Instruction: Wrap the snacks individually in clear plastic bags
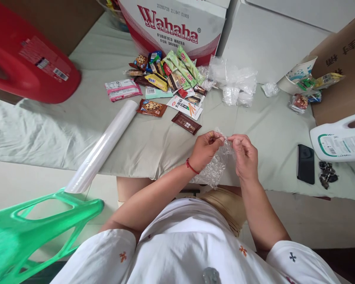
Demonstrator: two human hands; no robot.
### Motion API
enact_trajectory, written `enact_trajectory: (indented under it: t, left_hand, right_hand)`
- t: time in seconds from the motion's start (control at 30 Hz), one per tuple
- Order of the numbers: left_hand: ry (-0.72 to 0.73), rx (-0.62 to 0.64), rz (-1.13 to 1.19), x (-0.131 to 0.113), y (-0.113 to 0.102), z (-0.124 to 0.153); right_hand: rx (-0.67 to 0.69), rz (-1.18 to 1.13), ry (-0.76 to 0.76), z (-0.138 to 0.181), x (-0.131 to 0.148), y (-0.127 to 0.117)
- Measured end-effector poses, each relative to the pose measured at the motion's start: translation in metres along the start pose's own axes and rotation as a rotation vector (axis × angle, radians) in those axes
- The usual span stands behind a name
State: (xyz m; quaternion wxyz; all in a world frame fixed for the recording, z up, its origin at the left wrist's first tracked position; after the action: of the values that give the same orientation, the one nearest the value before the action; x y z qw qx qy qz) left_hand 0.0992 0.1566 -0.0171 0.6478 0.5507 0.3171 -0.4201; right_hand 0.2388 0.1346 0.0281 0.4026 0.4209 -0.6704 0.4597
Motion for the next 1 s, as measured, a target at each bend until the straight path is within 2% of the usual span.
enact_trajectory:
  t: [0.1, 0.17, 0.27, 0.37, 0.47, 0.53, 0.67, 0.8, 0.9, 1.0]
  left_hand:
    - [0.065, -0.012, -0.043, -0.004, 0.001, 0.002]
    - [0.056, -0.020, -0.061, -0.005, -0.001, 0.003]
    - [-0.041, 0.030, -0.062, -0.008, -0.008, 0.002]
    - [-0.147, 0.099, -0.003, -0.013, -0.017, -0.003]
    - [-0.190, 0.046, 0.049, -0.021, -0.030, -0.005]
    - [-0.233, 0.004, 0.017, -0.021, -0.032, 0.004]
    - [-0.339, -0.053, -0.093, -0.009, -0.025, 0.040]
    - [-0.352, -0.023, -0.073, -0.001, -0.016, 0.065]
    - [-0.288, 0.011, 0.013, -0.010, -0.022, 0.063]
    - [-0.306, 0.092, 0.107, -0.021, -0.030, 0.059]
  right_hand:
    - [0.012, 0.116, -0.032, -0.006, 0.009, 0.007]
    - [-0.008, 0.129, -0.017, -0.011, 0.009, 0.004]
    - [-0.002, 0.044, 0.094, -0.021, -0.002, -0.005]
    - [0.092, -0.080, 0.245, -0.028, -0.012, -0.008]
    - [0.127, -0.145, 0.360, -0.027, -0.014, -0.005]
    - [0.102, -0.161, 0.367, -0.022, -0.011, 0.001]
    - [0.032, -0.173, 0.293, -0.007, 0.001, 0.016]
    - [0.022, -0.125, 0.242, 0.005, 0.008, 0.024]
    - [0.054, -0.173, 0.315, -0.003, -0.001, 0.018]
    - [0.158, -0.248, 0.486, -0.024, -0.020, 0.010]
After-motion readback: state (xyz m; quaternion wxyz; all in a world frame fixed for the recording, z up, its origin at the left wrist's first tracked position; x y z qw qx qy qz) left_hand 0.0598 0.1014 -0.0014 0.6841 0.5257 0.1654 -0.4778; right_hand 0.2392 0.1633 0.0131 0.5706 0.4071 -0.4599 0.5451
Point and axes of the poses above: each hand's wrist, its own z-axis away from the middle knuckle, its own y-axis out of the palm, x = y × z, the point moved 8 cm from there along -z, towards the middle knuckle, and after that the axes turned 4 degrees about -x, right-handed, at the moved point
